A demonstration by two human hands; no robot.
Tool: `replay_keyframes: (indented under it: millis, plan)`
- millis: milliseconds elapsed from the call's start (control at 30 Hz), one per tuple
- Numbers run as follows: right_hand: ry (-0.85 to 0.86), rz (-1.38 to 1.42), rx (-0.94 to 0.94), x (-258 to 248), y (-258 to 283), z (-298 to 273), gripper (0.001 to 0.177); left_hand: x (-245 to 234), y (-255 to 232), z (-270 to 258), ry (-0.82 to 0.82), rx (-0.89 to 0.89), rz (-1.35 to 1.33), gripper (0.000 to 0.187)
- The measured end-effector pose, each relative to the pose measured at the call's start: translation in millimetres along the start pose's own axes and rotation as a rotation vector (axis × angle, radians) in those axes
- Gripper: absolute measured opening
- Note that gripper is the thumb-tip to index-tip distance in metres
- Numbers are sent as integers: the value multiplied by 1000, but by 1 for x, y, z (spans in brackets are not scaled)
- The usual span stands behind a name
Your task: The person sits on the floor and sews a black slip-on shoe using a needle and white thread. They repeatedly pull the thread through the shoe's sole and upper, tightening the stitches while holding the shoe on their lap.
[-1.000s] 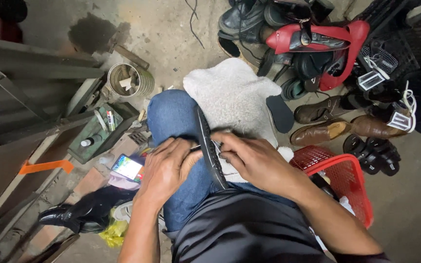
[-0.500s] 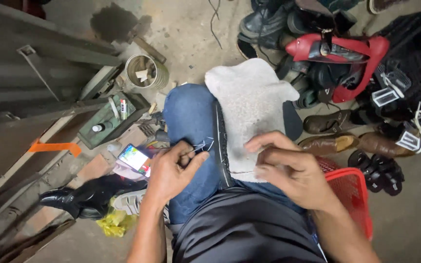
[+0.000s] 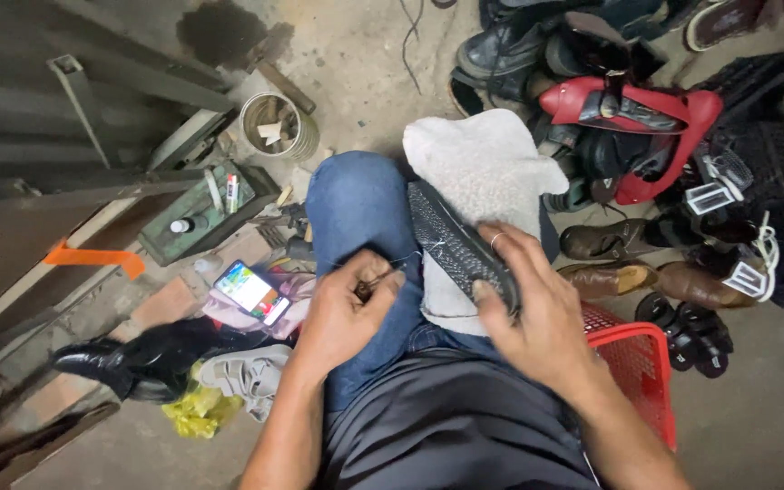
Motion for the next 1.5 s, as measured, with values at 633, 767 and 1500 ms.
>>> replay_keyframes:
  millis: [633,767,1500]
  plan:
    - [-134,124,106,7,-34,-9,26,31,-35,-3,349,151,-103,7]
    - [-151,123,88,9,-32,-7,24,23,-36,-10,140,177,135,14]
    - [-93,-70,220,5,-42,-24,37,53,-31,14,-376,488,564,11]
Point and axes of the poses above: each hand's wrist, its own z-axis towards the middle knuckle, its own x-axis out of the palm, y = z × x, the point moved 1 cm from there along z, towards the middle knuckle, and after that the axes turned 9 degrees about -x, right-handed, at the moved point
